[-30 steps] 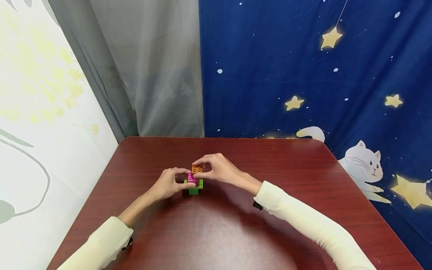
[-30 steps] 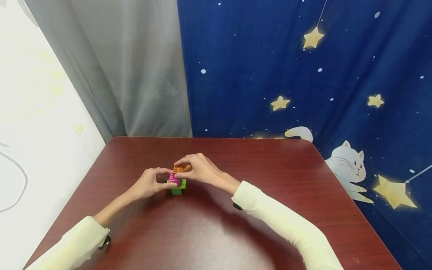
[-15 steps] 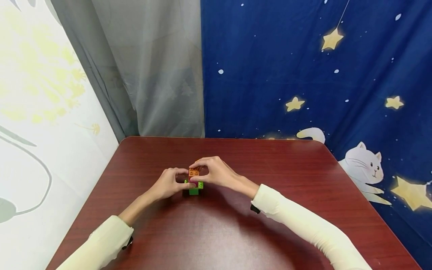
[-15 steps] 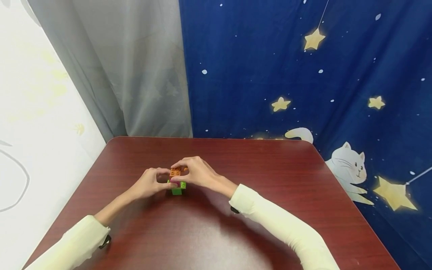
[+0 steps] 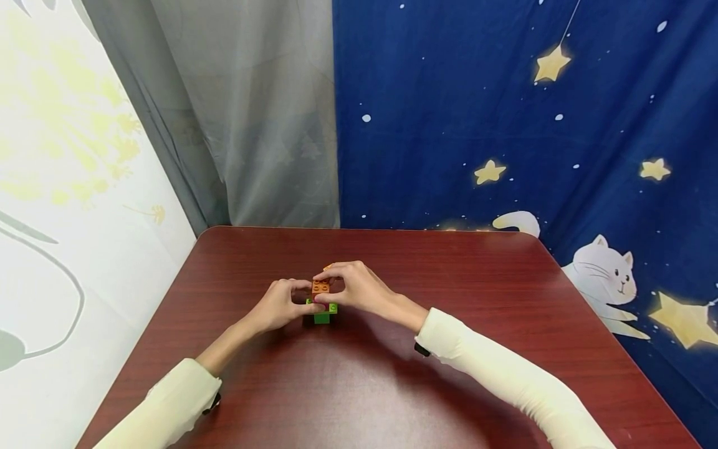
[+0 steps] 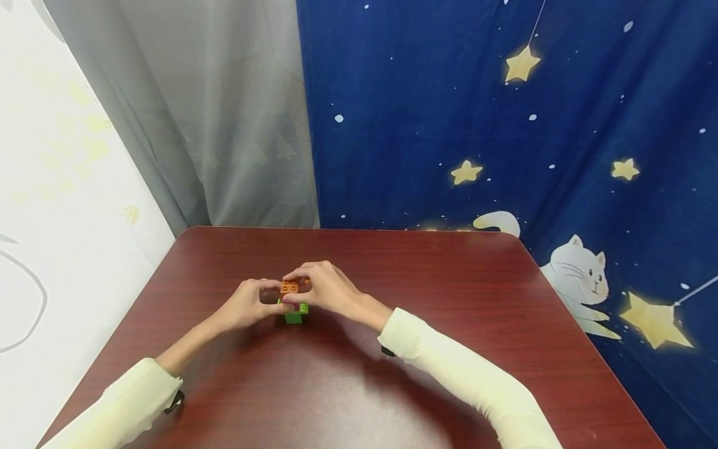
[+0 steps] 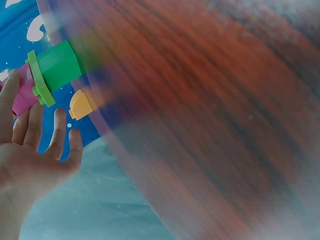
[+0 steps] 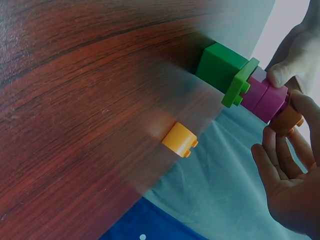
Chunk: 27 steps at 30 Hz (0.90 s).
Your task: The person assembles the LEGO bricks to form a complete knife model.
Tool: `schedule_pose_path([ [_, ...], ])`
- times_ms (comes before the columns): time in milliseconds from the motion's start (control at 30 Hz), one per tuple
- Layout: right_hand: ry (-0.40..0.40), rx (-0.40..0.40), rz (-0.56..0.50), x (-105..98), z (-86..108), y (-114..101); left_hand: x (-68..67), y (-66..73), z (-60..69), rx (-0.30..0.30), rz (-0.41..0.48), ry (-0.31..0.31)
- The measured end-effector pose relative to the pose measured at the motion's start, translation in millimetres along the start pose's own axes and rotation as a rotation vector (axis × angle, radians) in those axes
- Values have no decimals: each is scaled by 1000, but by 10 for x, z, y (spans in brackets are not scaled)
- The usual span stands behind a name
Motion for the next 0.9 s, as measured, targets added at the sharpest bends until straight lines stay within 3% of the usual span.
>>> schedule_pose_path([
  [900,25,47,-4,25,38,-30,0,-3,14,-2,-52,26],
])
Point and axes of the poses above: each hand's wrist, its own z-axis away from the middle knuckle, its own x-axis out of the palm, y = z × x, the point moved 2 cm from there along -z, towards the middle knuckle, and after that the axes turned 10 degrees about -x, right-handed, at the moved point
